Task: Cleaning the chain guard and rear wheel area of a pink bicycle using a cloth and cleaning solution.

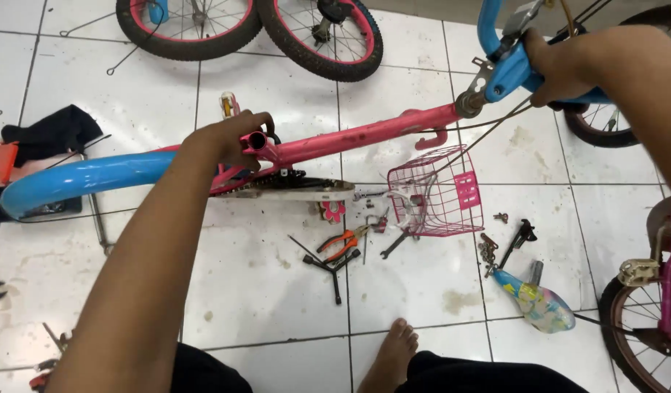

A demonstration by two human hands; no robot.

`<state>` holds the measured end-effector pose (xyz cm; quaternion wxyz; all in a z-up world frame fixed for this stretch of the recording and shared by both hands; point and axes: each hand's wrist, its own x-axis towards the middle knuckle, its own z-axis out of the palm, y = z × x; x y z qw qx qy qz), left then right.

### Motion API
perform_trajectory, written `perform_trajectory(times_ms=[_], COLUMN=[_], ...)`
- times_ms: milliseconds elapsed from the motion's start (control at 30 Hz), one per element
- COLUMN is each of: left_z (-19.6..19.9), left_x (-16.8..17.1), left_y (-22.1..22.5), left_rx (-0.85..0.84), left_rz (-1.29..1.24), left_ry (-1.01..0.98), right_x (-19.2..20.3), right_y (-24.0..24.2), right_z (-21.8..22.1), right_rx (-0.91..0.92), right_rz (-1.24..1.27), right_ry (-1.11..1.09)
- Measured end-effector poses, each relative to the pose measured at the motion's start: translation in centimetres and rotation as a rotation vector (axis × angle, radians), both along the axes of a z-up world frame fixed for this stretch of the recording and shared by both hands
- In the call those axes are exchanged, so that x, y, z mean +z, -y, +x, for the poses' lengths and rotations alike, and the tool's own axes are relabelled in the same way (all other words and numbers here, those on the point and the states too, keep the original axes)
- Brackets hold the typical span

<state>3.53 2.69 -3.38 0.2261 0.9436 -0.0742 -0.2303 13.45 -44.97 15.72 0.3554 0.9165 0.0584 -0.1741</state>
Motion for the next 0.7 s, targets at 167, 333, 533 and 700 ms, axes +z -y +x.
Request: perform_trajectory(times_ms=[167, 333, 533, 700], left_z=[-0.1, 0.1, 0.6, 0.4], left_x=[1.2, 2.1, 1.4, -0.5], left_y=[-0.2, -0.3, -0.7, -0.8], left_rx=[0.188, 0.262, 0.272, 0.357], left_rz=[-0.195, -0.250, -0.269, -0.299], left_ry=[-0.091, -0.143, -0.181, -0.009], right_x=[1.4, 0.1, -1.9, -4.7], right_y=[-4.1, -4.5, -3.8, -3.2], right_z=[0.2, 1.0, 2.4, 2.5], right_rx=[-0.092, -0.140, -0.089, 0.453], right_rz=[0.141, 0.283, 0.471, 0.313], right_ry=[0.063, 0.104, 0.142, 0.687])
